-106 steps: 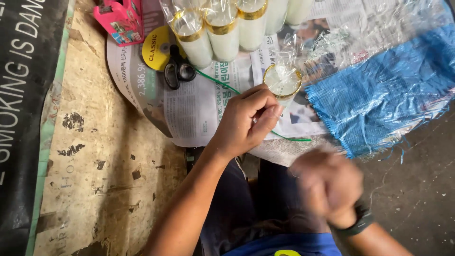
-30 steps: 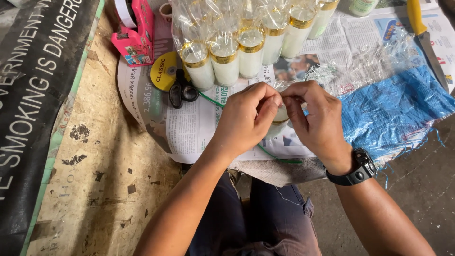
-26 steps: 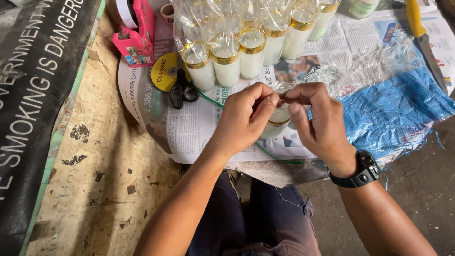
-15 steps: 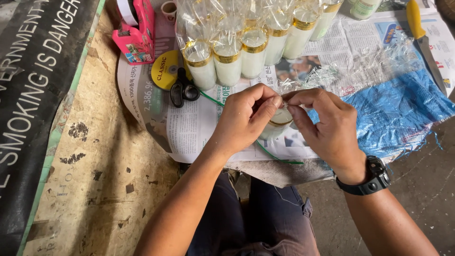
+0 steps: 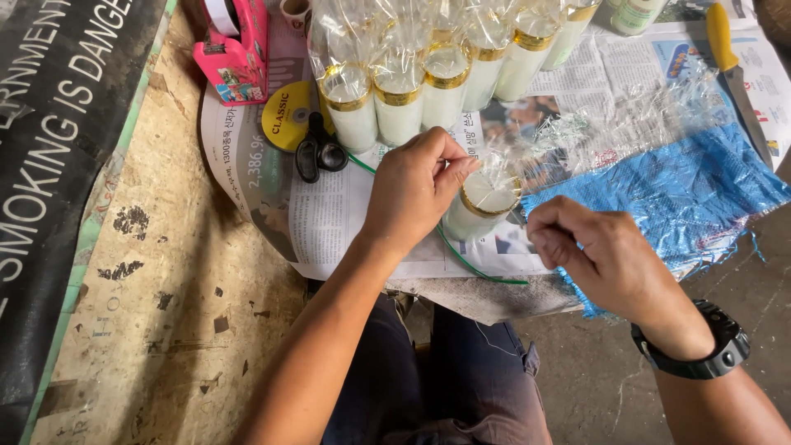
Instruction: Wrapping small jars in plastic film and securing them with a green ribbon.
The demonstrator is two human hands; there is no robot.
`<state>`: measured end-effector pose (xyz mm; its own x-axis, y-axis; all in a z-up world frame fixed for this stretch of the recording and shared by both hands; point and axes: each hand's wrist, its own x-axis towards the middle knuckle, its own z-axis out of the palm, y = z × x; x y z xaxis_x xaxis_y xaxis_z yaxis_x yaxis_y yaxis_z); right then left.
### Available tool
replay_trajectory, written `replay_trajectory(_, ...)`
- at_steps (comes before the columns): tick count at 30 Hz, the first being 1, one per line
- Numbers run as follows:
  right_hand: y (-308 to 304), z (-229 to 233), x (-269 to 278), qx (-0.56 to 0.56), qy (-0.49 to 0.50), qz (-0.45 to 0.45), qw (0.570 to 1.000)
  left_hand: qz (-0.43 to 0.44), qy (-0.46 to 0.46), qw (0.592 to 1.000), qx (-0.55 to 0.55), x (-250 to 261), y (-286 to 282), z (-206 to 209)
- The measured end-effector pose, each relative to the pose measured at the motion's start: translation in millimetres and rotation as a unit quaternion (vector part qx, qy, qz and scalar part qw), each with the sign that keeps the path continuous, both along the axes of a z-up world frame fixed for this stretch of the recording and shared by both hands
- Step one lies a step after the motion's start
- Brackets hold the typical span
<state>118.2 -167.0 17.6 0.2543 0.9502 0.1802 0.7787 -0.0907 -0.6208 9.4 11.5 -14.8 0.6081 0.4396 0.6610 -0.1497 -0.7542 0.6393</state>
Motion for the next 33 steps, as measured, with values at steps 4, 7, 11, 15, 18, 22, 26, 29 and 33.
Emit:
replay_trajectory(4,1,-10,-8,0.035,-0.078,0.054,0.995,-0.006,0.009,1.000,-0.020,5,-1,-5)
replay_trajectory(7,1,1,-12,0.069,-0.149,0.076,0.983,0.022,0.013,1.000,-0.009,-1,-2,-3)
replay_trajectory(11,-8,12,1,0.151,-0.151,0.043,0.976,0.047,-0.096,0.994,-0.033,-15,1,1)
replay_trajectory(15,-1,23,8,0.148,-0.165,0.022,0.975,0.045,-0.079,0.993,-0.081,-18,-4,-20)
replay_trajectory(18,15,19,7,0.160,-0.226,0.096,0.956,-0.014,-0.044,0.993,-0.105,-9,-12,-26)
replay_trajectory(22,27,16,0,0.195,-0.384,0.124,0.894,-0.090,-0.021,0.918,-0.386,4,-20,-14)
replay_trajectory(26,29,11,-2,0.230,-0.346,0.140,0.899,-0.147,-0.096,0.854,-0.490,14,-23,-16)
replay_trajectory(29,35,6,-6,0.263,-0.209,0.149,0.930,-0.145,-0.120,0.849,-0.494,14,-27,-20)
replay_trajectory(33,39,17,-11,0.216,-0.074,0.093,0.969,-0.033,-0.068,0.953,-0.294,5,-30,-10)
